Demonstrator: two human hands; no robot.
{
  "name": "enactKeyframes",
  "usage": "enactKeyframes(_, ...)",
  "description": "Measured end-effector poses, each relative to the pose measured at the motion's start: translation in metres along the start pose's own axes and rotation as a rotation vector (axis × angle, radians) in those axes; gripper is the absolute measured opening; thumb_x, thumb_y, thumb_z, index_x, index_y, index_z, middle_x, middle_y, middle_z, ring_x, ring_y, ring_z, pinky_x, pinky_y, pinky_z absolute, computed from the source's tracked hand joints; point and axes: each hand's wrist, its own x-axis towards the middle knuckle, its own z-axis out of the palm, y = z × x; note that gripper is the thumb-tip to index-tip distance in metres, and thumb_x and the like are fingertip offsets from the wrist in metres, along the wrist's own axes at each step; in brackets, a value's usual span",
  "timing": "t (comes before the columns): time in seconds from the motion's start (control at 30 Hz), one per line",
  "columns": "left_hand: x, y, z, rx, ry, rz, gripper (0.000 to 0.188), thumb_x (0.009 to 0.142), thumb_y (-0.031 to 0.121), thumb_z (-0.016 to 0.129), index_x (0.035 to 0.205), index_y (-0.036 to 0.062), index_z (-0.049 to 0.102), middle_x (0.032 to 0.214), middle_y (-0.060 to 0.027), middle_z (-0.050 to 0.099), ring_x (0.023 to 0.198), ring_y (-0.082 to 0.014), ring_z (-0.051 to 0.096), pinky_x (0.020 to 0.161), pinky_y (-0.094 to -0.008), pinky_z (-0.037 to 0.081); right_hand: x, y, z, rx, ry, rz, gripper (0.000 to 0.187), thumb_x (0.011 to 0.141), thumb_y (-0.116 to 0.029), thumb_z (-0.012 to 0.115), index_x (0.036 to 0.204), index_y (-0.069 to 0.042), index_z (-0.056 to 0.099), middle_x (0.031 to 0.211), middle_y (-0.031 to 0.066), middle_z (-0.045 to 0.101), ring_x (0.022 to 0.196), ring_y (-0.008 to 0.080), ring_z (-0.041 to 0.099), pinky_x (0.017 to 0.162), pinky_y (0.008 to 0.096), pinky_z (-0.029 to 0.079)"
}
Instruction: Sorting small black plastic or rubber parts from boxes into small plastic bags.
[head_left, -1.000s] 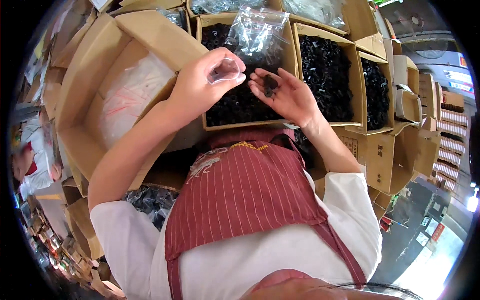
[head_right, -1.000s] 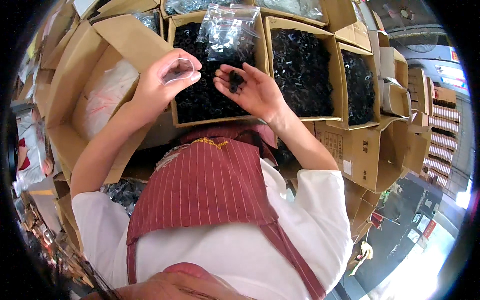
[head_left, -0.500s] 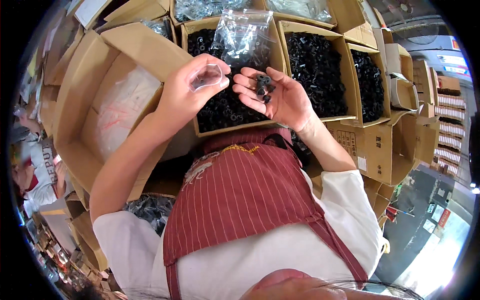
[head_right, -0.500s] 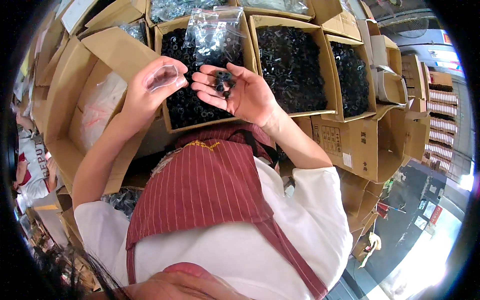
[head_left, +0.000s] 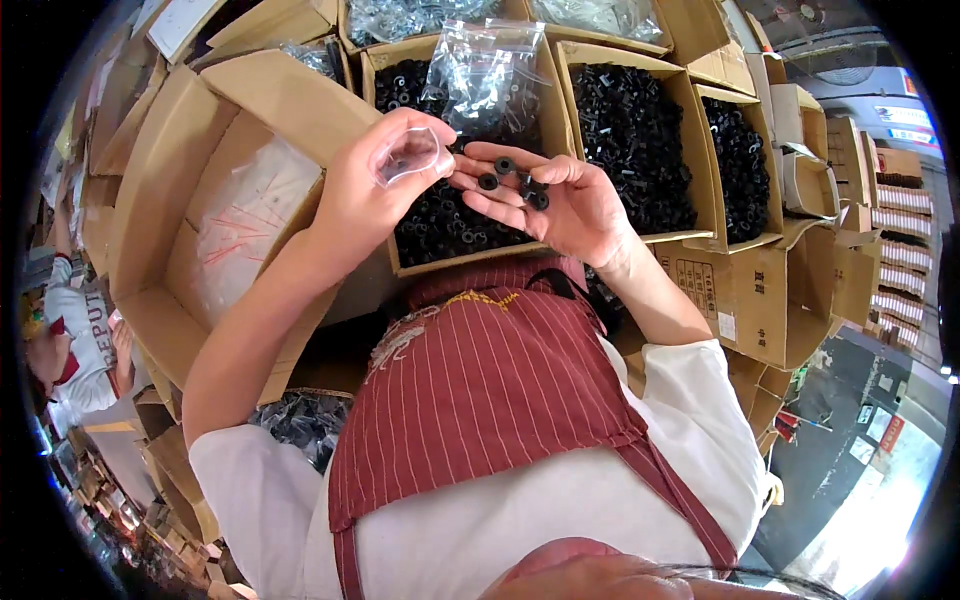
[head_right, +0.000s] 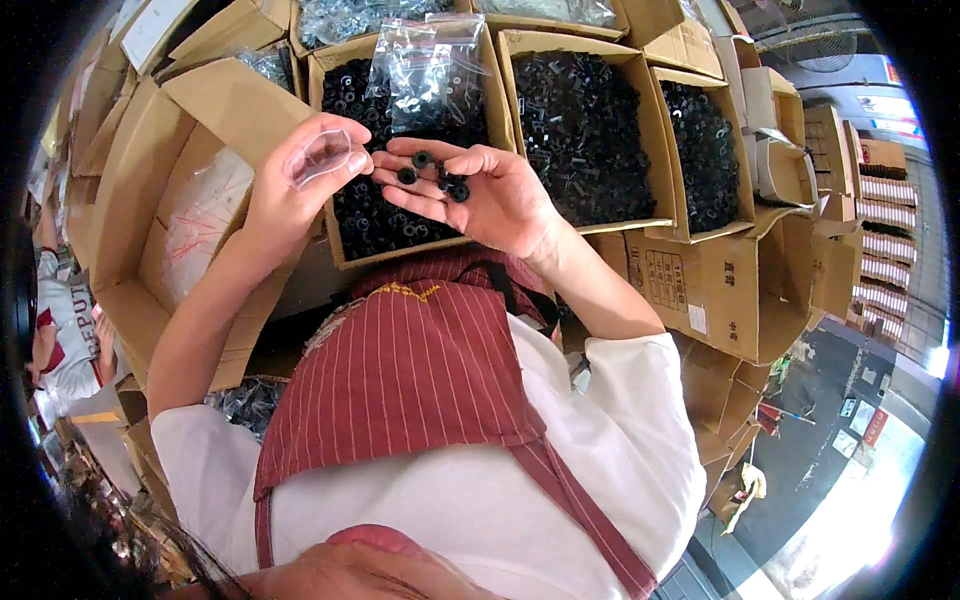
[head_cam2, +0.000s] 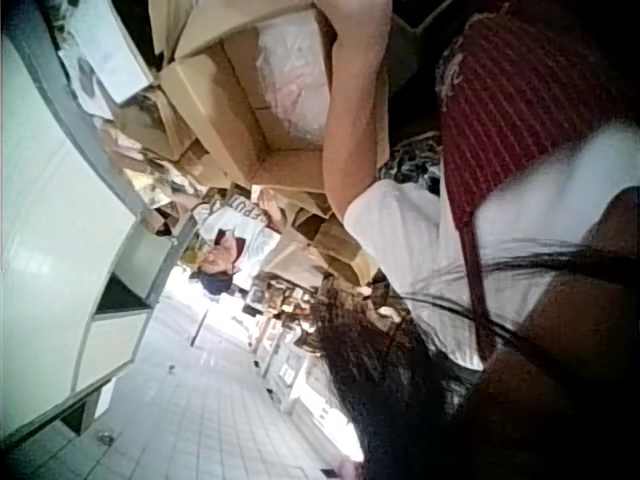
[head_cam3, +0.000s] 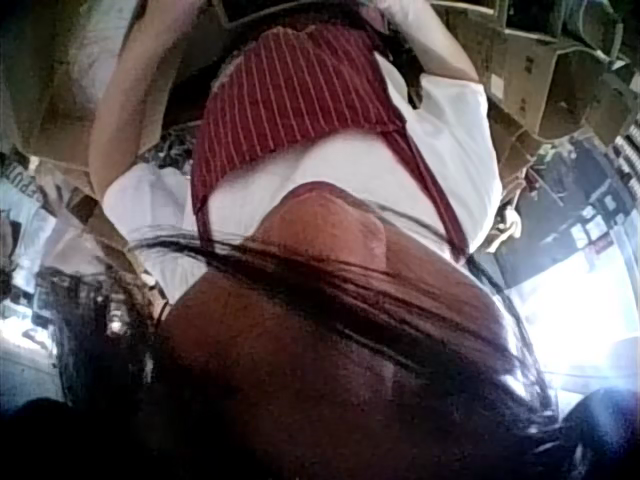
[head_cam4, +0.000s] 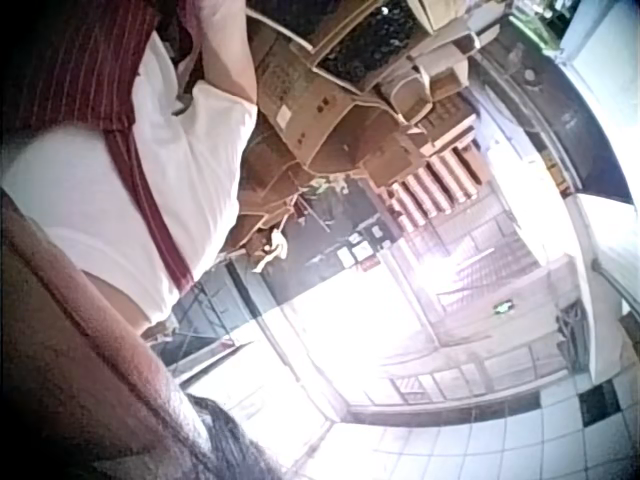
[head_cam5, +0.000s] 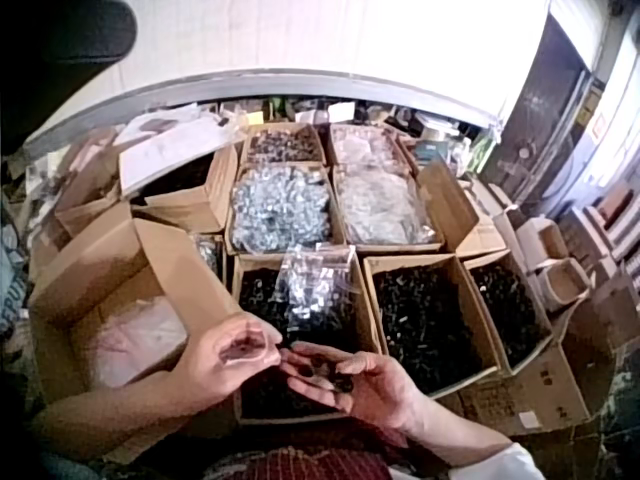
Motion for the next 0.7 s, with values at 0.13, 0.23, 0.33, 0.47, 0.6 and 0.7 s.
enactKeyframes(0.13,-0.0002,0.0003,-0.0010,0.005,-0.008,-0.003,0.021,0.097,0.007,0.062,0.116,-0.0008,0.059,0.099,-0.0055,0.063,0.097,-0.0127,0.063,0.091,-0.0273,0.049,-0.0003,0.0003,-0.0003,0.009,-0.043,0.000,0.066,0.084,-0.008,0.051,0.144,0.015,0.036,0.145,0.0311,0.044,0.138,0.0418,0.043,0.121,0.0446,0.033)
enactKeyframes(0.23,-0.0007,0.0013,-0.0011,0.014,-0.006,-0.005,0.022,0.097,0.007,0.062,0.117,-0.0010,0.059,0.098,-0.0058,0.063,0.097,-0.0127,0.063,0.091,-0.0274,0.049,-0.0006,0.0001,-0.0017,-0.029,-0.070,-0.001,0.068,0.081,-0.007,0.051,0.144,0.016,0.036,0.147,0.0318,0.042,0.139,0.0414,0.042,0.122,0.0449,0.032)
enactKeyframes(0.33,-0.0003,-0.0005,-0.0009,0.017,-0.004,0.002,0.023,0.097,0.007,0.062,0.118,-0.0013,0.058,0.098,-0.0062,0.063,0.096,-0.0129,0.063,0.091,-0.0275,0.049,0.0002,0.0010,0.0004,-0.036,-0.111,-0.025,0.067,0.083,-0.008,0.052,0.143,0.016,0.036,0.147,0.0315,0.042,0.139,0.0407,0.042,0.122,0.0446,0.032)
enactKeyframes(0.47,-0.0003,-0.0022,-0.0011,0.033,-0.001,0.013,0.024,0.097,0.007,0.063,0.119,-0.0014,0.058,0.098,-0.0065,0.063,0.096,-0.0132,0.063,0.091,-0.0277,0.049,-0.0005,0.0009,0.0065,-0.005,-0.009,0.008,0.066,0.086,-0.011,0.053,0.143,0.016,0.036,0.147,0.0307,0.043,0.139,0.0403,0.043,0.122,0.0444,0.032)
enactKeyframes(0.6,-0.0002,-0.0017,-0.0003,0.011,-0.009,0.008,0.023,0.097,0.006,0.062,0.119,-0.0014,0.058,0.098,-0.0062,0.063,0.096,-0.0130,0.063,0.091,-0.0277,0.049,-0.0002,0.0013,-0.0001,-0.041,-0.020,0.008,0.068,0.085,-0.012,0.053,0.145,0.015,0.035,0.147,0.0309,0.043,0.138,0.0421,0.044,0.121,0.0440,0.033)
enactKeyframes(0.7,-0.0007,-0.0027,-0.0001,-0.017,-0.009,0.013,0.023,0.098,0.005,0.061,0.120,-0.0014,0.058,0.098,-0.0060,0.062,0.096,-0.0129,0.062,0.091,-0.0276,0.049,-0.0009,0.0009,-0.0026,-0.020,-0.060,0.003,0.073,0.080,-0.008,0.052,0.147,0.015,0.033,0.147,0.0320,0.042,0.138,0.0438,0.043,0.121,0.0436,0.033)
